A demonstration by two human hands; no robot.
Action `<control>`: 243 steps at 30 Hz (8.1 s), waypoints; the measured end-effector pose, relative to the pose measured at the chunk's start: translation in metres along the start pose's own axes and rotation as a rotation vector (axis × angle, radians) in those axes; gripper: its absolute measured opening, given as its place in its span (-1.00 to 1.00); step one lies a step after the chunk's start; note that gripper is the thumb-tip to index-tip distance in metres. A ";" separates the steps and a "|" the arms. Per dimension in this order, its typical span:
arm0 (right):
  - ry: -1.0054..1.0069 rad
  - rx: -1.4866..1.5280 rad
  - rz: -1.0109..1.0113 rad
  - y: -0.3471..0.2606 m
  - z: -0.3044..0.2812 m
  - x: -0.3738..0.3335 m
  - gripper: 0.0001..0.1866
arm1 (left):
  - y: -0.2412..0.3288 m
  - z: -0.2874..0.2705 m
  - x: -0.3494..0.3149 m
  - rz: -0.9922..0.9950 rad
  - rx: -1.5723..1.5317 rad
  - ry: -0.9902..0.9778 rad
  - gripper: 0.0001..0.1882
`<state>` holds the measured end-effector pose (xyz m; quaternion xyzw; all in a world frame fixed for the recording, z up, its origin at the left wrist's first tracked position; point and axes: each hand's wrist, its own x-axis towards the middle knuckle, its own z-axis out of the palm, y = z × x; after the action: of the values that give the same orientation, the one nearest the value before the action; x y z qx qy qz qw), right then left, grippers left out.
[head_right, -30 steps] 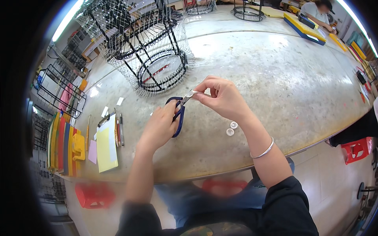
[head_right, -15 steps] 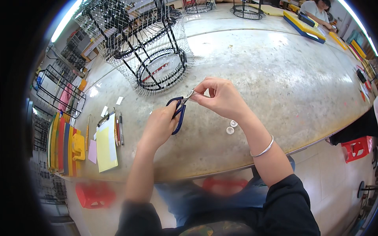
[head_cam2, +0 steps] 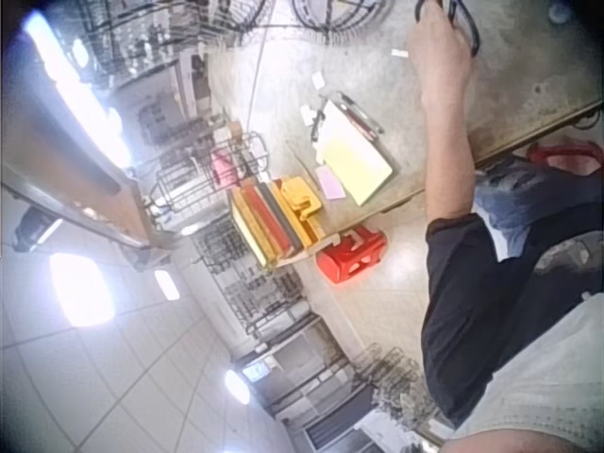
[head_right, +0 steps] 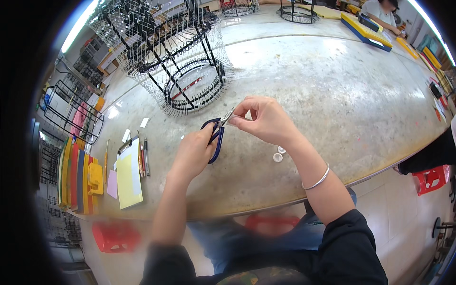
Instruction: The person retrieves small white finger cots from a drawer and places them on the table. They use scissors to trim the edges of the finger cots and then put them on their fingers.
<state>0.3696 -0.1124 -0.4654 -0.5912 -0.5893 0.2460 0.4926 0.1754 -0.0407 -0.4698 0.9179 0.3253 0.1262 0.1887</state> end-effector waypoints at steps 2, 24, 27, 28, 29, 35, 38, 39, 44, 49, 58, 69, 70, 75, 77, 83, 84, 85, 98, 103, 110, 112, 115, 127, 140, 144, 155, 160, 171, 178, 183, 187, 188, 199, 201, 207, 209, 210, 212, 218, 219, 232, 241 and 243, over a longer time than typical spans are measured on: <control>-0.004 -0.014 0.012 0.001 0.000 0.000 -0.85 | 0.001 -0.001 0.001 -0.026 -0.011 -0.022 -0.75; -0.159 0.150 0.270 0.012 -0.002 0.004 -0.75 | 0.000 0.005 0.001 -0.070 0.074 0.062 -0.70; -0.148 0.333 0.214 0.015 0.003 0.006 -0.68 | -0.003 0.002 0.000 -0.056 0.104 0.069 -0.68; -0.160 0.353 0.245 0.011 0.002 0.005 -0.68 | -0.003 0.001 0.000 -0.067 0.115 0.052 -0.68; -0.168 0.372 0.276 0.005 0.000 0.005 -0.67 | -0.003 0.000 0.002 -0.074 0.126 0.035 -0.68; -0.100 0.353 0.176 0.030 0.006 0.007 -0.67 | -0.004 0.015 0.007 -0.003 0.097 0.077 -0.68; 0.025 0.338 0.092 0.031 0.028 0.014 -0.73 | -0.009 0.015 -0.002 -0.052 0.130 0.136 -0.71; 0.046 0.386 0.111 0.029 0.032 0.012 -0.75 | -0.005 0.009 -0.002 -0.114 0.209 0.108 -0.70; 0.071 0.445 0.205 0.040 0.022 0.003 -0.80 | 0.006 0.020 0.007 -0.066 0.232 0.119 -0.65; 0.047 0.420 0.218 0.035 0.028 0.004 -0.80 | -0.006 0.022 0.006 -0.034 0.252 0.211 -0.56; -0.061 0.371 0.342 0.024 0.006 0.001 -0.79 | -0.007 0.025 0.002 -0.023 0.281 0.196 -0.49; -0.230 0.248 0.422 0.026 0.009 0.002 -0.77 | 0.016 -0.009 0.007 -0.327 0.093 0.244 -0.68; -0.210 0.230 0.428 0.023 0.007 0.003 -0.77 | 0.020 -0.017 0.005 -0.378 0.132 0.199 -0.68; -0.070 0.305 0.373 0.044 0.004 0.008 -0.72 | -0.022 0.004 0.011 -0.175 0.008 0.280 -0.72; 0.015 0.389 0.330 0.044 0.008 0.009 -0.70 | -0.023 -0.002 0.009 -0.204 0.034 0.247 -0.72; 0.111 0.571 0.370 0.034 0.001 0.011 -0.70 | -0.018 -0.007 0.007 -0.273 -0.059 0.256 -0.64; 0.087 0.580 0.408 0.030 0.001 0.012 -0.69 | -0.023 -0.008 0.006 -0.290 -0.061 0.256 -0.63; 0.059 0.550 0.450 0.030 0.000 0.012 -0.69 | -0.020 -0.011 0.005 -0.260 -0.032 0.249 -0.66; -0.351 0.418 0.507 0.026 0.009 0.007 -0.66 | -0.001 0.003 0.006 0.165 -0.565 0.260 -0.82; -0.421 0.447 0.514 0.018 0.013 0.008 -0.70 | -0.011 -0.021 -0.004 0.115 -0.545 0.527 -0.85; -0.092 0.471 0.453 0.050 0.001 0.012 -0.67 | -0.054 -0.063 -0.188 0.437 -1.384 -0.212 -0.89; -0.039 0.561 0.429 0.054 0.001 0.012 -0.68 | -0.073 -0.045 -0.252 0.096 -1.285 -0.332 -0.92; -0.006 0.633 0.419 0.068 -0.008 0.014 -0.72 | -0.122 0.030 -0.342 -0.947 -1.169 -0.241 -0.84; -0.017 0.764 0.522 0.067 -0.002 0.014 -0.70 | -0.301 0.008 -0.423 -1.073 -0.730 1.100 -0.56; -0.269 0.239 0.465 0.026 0.008 0.008 -0.63 | -0.041 -0.069 -0.146 0.127 -0.123 1.141 -0.77; -0.104 0.359 0.415 0.033 0.000 0.008 -0.63 | 0.020 -0.058 -0.031 0.421 -0.233 0.890 -0.69; -0.193 0.832 0.262 0.048 0.016 0.018 -0.42 | 0.037 0.030 0.026 0.321 -0.271 0.583 -0.72; -0.219 0.964 0.263 0.041 0.002 0.005 -0.33 | 0.032 0.035 0.033 0.380 -0.170 0.485 -0.74; -0.213 0.925 0.358 0.041 0.002 0.007 -0.52 | 0.029 0.025 0.032 0.258 -0.218 0.590 -0.77; -0.203 0.866 0.379 0.038 0.001 0.002 -0.70 | 0.019 0.027 0.037 0.342 -0.266 0.634 -0.75; -0.220 0.918 0.393 0.036 -0.001 0.007 -0.76 | 0.014 0.029 0.035 0.291 -0.413 0.589 -0.75; -0.165 0.881 0.395 0.029 0.004 0.008 -0.78 | 0.007 0.024 0.033 0.187 -0.758 0.419 -0.77; -0.169 0.873 0.393 0.028 0.006 0.009 -0.79 | 0.003 0.026 0.034 0.121 -0.851 0.392 -0.77; -0.113 0.741 0.327 0.026 0.003 0.007 -0.78 | -0.003 0.031 0.040 0.088 -1.040 0.190 -0.78; -0.159 0.777 0.319 0.025 0.000 0.009 -0.82 | -0.005 0.032 0.042 0.056 -1.052 0.245 -0.76; -0.190 0.680 0.244 0.030 0.007 0.009 -0.86 | -0.009 0.032 0.039 0.000 -1.001 0.169 -0.76; -0.167 0.600 0.202 0.028 0.008 0.008 -0.85 | -0.010 0.031 0.039 -0.013 -1.045 0.159 -0.76; -0.149 0.570 0.184 0.028 0.009 0.006 -0.84 | -0.009 0.032 0.038 -0.070 -1.072 0.132 -0.77; -0.130 0.535 0.167 0.023 0.008 0.006 -0.81 | 0.006 0.016 0.032 -0.180 -1.114 0.072 -0.77; -0.201 0.698 0.230 0.024 0.010 0.006 -0.74 | -0.011 0.034 0.038 -0.157 -1.418 -0.036 -0.79; -0.212 0.761 0.247 0.033 0.009 0.006 -0.74 | -0.009 0.036 0.041 -0.148 -1.431 -0.042 -0.80; -0.163 0.833 0.384 0.042 0.019 0.009 -0.70 | -0.001 0.045 0.039 0.124 -0.496 0.442 -0.88; -0.079 0.841 0.346 0.064 0.019 0.014 -0.79 | -0.014 0.045 0.048 -0.099 -0.684 0.590 -0.88; -0.023 0.820 0.365 0.062 0.011 0.016 -0.74 | -0.039 0.034 0.054 -0.215 -0.763 0.645 -0.88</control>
<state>0.3910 -0.0831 -0.5198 -0.4388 -0.3345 0.5487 0.6280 0.2066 0.0128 -0.5117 0.6592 0.3904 0.4928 0.4125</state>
